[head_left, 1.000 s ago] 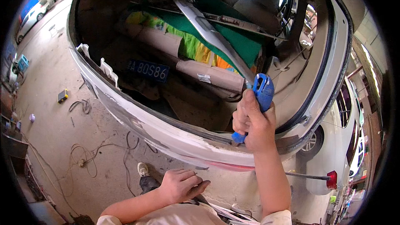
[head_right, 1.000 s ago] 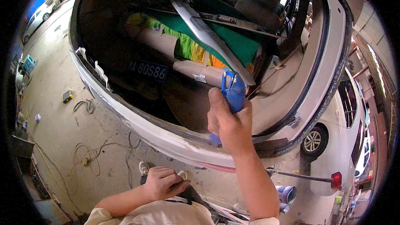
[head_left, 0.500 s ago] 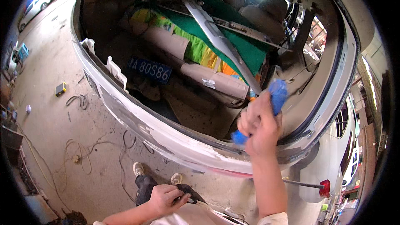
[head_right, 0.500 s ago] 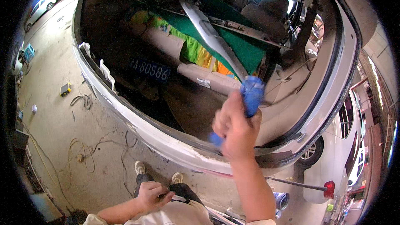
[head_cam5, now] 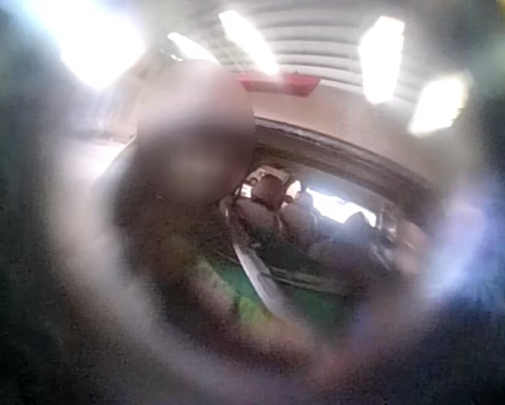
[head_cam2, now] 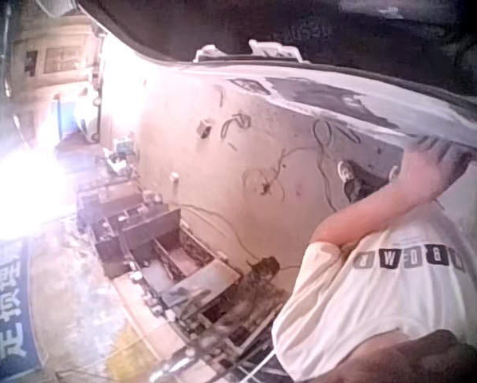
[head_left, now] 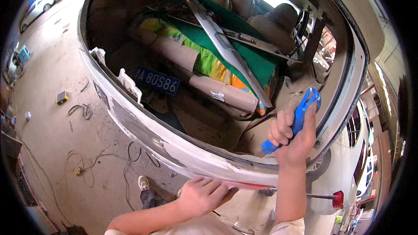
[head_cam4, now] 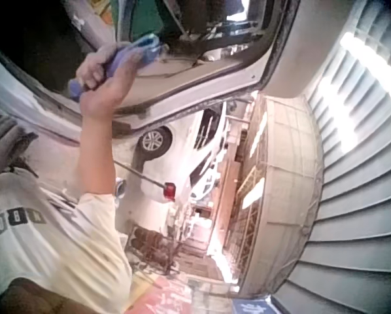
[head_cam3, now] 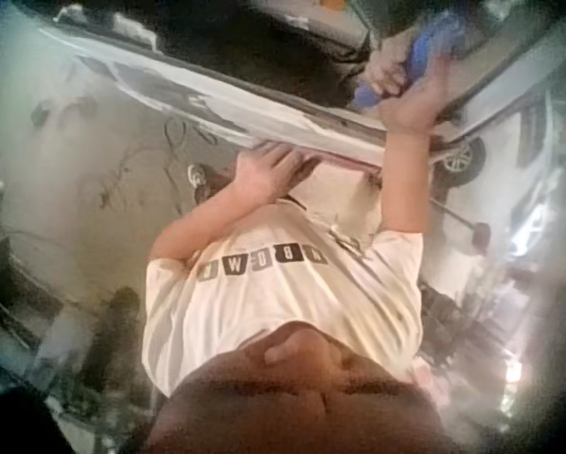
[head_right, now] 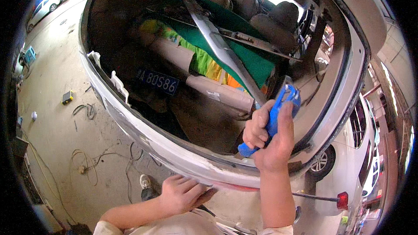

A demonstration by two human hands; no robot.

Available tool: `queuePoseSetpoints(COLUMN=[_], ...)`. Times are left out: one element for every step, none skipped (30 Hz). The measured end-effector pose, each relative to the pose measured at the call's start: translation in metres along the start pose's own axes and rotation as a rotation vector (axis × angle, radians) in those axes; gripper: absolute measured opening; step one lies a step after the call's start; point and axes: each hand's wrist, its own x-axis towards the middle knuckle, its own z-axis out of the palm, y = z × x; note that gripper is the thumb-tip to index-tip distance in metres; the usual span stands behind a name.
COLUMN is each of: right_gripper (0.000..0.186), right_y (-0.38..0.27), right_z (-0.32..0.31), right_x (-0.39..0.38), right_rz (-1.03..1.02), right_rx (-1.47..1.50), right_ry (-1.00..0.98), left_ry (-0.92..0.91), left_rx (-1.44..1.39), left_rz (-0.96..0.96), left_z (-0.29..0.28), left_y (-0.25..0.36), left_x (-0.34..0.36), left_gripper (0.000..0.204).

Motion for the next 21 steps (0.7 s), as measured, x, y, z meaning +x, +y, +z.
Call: queuePoseSetpoints(right_gripper=[0.047, 0.048, 0.048, 0.048, 0.046, 0.045, 0.044, 0.044, 0.041, 0.041, 0.042, 0.042, 0.041, 0.041, 0.041, 0.040, 0.040, 0.040, 0.040, 0.040, 0.039], right_y=[-0.002, -0.002, -0.001, 0.001, 0.002, 0.001, 0.000, 0.000, 0.000, 0.000, 0.002, 0.003, 0.005, 0.006, 0.007, 0.008, 0.008, 0.009, 0.010, 0.012, 0.015], right_z=[-0.008, -0.015, -0.021, -0.025, -0.028, -0.031, -0.034, -0.036, -0.038, -0.039, -0.040, -0.039, -0.037, -0.038, -0.039, -0.040, -0.039, -0.038, -0.038, -0.037, -0.036], right_x=[-0.006, -0.011, -0.014, -0.016, -0.018, -0.020, -0.021, -0.021, -0.021, -0.022, -0.022, -0.023, -0.024, -0.024, -0.024, -0.024, -0.025, -0.026, -0.026, -0.025, -0.025], right_rz=[-0.021, -0.027, -0.032, -0.037, -0.034, -0.021, -0.008, 0.005, 0.001, 0.004, 0.007, 0.006, 0.006, 0.007, 0.009, 0.010, 0.019, 0.029, 0.040, 0.051, 0.080], right_rx=[-0.003, 0.014, 0.026, 0.035, 0.061, 0.061, 0.062, 0.063, 0.090, 0.081, 0.073, 0.065, 0.061, 0.047, 0.030, 0.013, 0.048, 0.034, 0.021, 0.008, 0.058], right_ry=[0.027, 0.029, 0.027, 0.024, 0.016, 0.007, -0.003, -0.014, -0.035, -0.036, -0.038, -0.042, -0.010, -0.031, -0.052, -0.073, -0.075, -0.095, -0.115, -0.134, -0.129], left_ry=[-0.034, -0.072, -0.102, -0.107, -0.112, -0.117, -0.067, -0.081, -0.096, -0.110, -0.081, -0.088, -0.095, -0.103, -0.099, -0.096, -0.093, -0.106, -0.120, -0.133, -0.140], left_rx=[0.038, 0.090, 0.142, 0.167, 0.195, 0.220, 0.209, 0.225, 0.244, 0.263, 0.279, 0.279, 0.279, 0.279, 0.273, 0.266, 0.259, 0.249, 0.239, 0.229, 0.216], left_rz=[-0.016, -0.031, -0.047, -0.082, -0.118, -0.155, -0.174, -0.192, -0.211, -0.229, -0.231, -0.252, -0.272, -0.292, -0.309, -0.326, -0.343, -0.343, -0.342, -0.341, -0.335], left_z=[0.011, 0.020, 0.026, 0.028, 0.030, 0.033, 0.039, 0.039, 0.036, 0.035, 0.036, 0.037, 0.038, 0.039, 0.039, 0.039, 0.038, 0.038, 0.038, 0.038, 0.038], left_y=[0.002, 0.004, 0.004, 0.003, 0.003, 0.005, 0.003, 0.005, 0.008, 0.011, 0.013, 0.014, 0.016, 0.017, 0.021, 0.024, 0.026, 0.027, 0.025, 0.024, 0.024], left_x=[0.014, 0.026, 0.036, 0.043, 0.049, 0.051, 0.047, 0.047, 0.048, 0.049, 0.049, 0.048, 0.045, 0.043, 0.043, 0.042, 0.042, 0.040, 0.037, 0.036, 0.034], left_gripper=[0.029, 0.030, 0.030, 0.032, 0.033, 0.035, 0.037, 0.038, 0.038, 0.039, 0.039, 0.038, 0.036, 0.035, 0.031, 0.027, 0.022, 0.019, 0.016, 0.013, 0.012])
